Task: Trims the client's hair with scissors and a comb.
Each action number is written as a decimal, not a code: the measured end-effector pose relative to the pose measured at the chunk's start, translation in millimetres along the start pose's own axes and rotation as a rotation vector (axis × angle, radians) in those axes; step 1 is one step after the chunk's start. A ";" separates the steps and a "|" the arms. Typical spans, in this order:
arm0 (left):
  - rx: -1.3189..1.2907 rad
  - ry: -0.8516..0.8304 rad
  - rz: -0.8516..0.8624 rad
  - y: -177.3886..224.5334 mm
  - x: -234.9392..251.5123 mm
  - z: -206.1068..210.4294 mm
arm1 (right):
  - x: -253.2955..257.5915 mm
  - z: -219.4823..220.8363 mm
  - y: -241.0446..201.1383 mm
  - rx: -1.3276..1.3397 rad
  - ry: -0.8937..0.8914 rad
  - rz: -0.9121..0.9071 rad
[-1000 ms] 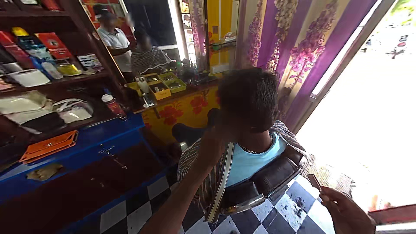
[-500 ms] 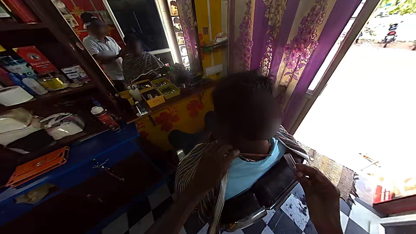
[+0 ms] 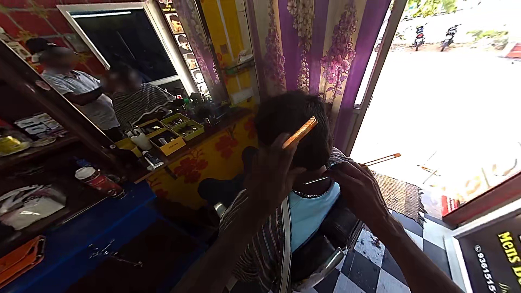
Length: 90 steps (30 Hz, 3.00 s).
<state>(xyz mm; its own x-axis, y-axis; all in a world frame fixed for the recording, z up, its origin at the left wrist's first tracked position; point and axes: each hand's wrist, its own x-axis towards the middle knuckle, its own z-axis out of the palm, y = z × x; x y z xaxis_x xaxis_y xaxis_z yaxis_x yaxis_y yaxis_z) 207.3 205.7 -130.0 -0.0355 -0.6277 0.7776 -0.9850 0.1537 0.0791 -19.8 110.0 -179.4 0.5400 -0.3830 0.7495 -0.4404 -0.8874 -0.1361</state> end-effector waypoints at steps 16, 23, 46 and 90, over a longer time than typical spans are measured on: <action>0.050 0.059 -0.048 7.3 8.0 18.8 | 17.6 13.9 11.0 0.035 0.084 -0.012; 0.077 0.082 -0.030 5.8 10.6 22.0 | 18.4 13.8 10.4 0.026 0.138 -0.026; 0.048 0.112 -0.001 -0.6 14.2 24.0 | 9.4 1.4 -9.6 -0.038 0.109 0.074; -0.355 0.236 -0.097 -25.2 -12.3 -6.1 | -33.7 -0.4 -26.5 0.044 0.019 0.230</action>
<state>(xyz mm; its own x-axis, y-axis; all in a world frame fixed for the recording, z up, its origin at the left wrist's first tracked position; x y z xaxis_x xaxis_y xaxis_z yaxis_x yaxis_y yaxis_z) 233.6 214.2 -137.7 0.1345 -0.4664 0.8743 -0.8612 0.3814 0.3360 -26.5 146.5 -200.8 0.4151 -0.5717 0.7077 -0.5180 -0.7880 -0.3328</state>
